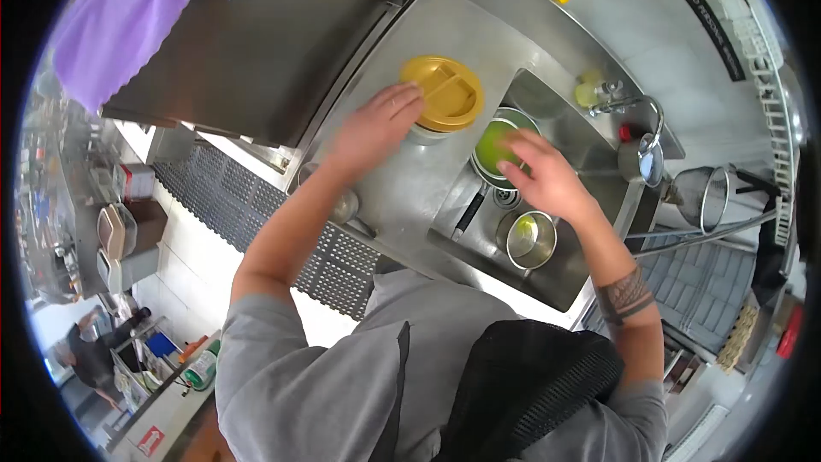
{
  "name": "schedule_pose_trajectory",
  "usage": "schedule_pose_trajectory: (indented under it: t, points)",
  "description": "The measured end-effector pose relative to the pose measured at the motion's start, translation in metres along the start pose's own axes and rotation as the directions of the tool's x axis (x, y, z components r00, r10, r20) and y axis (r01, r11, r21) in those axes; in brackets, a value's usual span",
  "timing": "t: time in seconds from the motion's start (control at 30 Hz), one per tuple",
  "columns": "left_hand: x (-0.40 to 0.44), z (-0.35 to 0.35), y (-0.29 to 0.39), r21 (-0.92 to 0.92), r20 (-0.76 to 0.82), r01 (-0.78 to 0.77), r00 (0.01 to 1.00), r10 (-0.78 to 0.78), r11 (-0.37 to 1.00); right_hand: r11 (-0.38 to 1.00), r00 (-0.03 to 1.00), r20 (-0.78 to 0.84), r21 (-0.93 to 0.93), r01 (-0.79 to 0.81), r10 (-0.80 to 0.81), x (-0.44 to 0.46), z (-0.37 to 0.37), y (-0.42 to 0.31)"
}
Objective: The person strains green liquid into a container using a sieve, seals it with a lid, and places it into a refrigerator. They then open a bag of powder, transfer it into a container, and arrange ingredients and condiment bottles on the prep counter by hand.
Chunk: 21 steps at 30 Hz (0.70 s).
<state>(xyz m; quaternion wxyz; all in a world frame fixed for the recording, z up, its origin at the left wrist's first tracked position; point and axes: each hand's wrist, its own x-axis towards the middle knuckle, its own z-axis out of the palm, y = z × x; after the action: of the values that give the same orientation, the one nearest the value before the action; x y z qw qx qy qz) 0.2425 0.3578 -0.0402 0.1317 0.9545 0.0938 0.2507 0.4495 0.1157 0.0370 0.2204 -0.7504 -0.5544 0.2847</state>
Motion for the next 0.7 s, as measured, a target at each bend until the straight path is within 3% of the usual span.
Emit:
schedule_pose_trajectory:
  t: [0.07,0.17,0.23,0.27,0.33,0.37,0.43,0.5,0.57,0.7]
  points:
    - [-0.004,0.002,0.003,-0.035,-0.037,0.024,0.999,-0.025,0.999,0.953,0.941,-0.165,-0.113,0.279,-0.295,0.030,0.004,-0.010]
    - [-0.011,0.005,0.002,-0.132,-0.095,0.004,0.995,-0.017,0.991,0.921,0.923,-0.122,-0.187,0.341,-0.366,0.071,0.008,-0.023]
    - [-0.021,0.009,0.004,-0.311,-0.020,0.211,0.973,-0.228,0.927,0.868,0.901,-0.021,-0.275,0.412,-0.434,0.097,0.006,-0.022]
    - [-0.025,0.018,0.003,-0.315,-0.034,0.220,0.970,-0.243,0.923,0.809,0.872,0.062,-0.347,0.475,-0.486,0.108,0.006,-0.022]
    - [-0.030,0.048,0.003,-0.640,-0.058,0.424,0.805,-0.590,0.641,0.795,0.869,0.165,-0.353,0.494,-0.466,0.124,0.007,-0.020]
    - [-0.031,0.060,0.003,-0.648,-0.063,0.428,0.795,-0.603,0.631,0.790,0.863,0.252,-0.350,0.503,-0.438,0.129,0.008,-0.020]
    - [-0.027,0.073,0.005,-0.680,0.186,0.521,0.803,-0.566,0.516,0.815,0.862,0.327,-0.316,0.485,-0.387,0.135,0.003,-0.029]
    - [-0.023,0.081,0.004,-0.725,0.173,0.498,0.801,-0.574,0.476,0.840,0.856,0.395,-0.288,0.459,-0.332,0.141,0.000,-0.033]
    - [-0.021,0.083,0.003,-0.764,0.161,0.468,0.805,-0.572,0.444,0.776,0.825,0.393,-0.329,0.538,-0.406,0.144,0.000,-0.032]
    - [-0.023,0.084,0.004,-0.748,0.147,0.475,0.800,-0.581,0.465,0.801,0.839,0.407,-0.326,0.502,-0.361,0.147,0.004,-0.032]
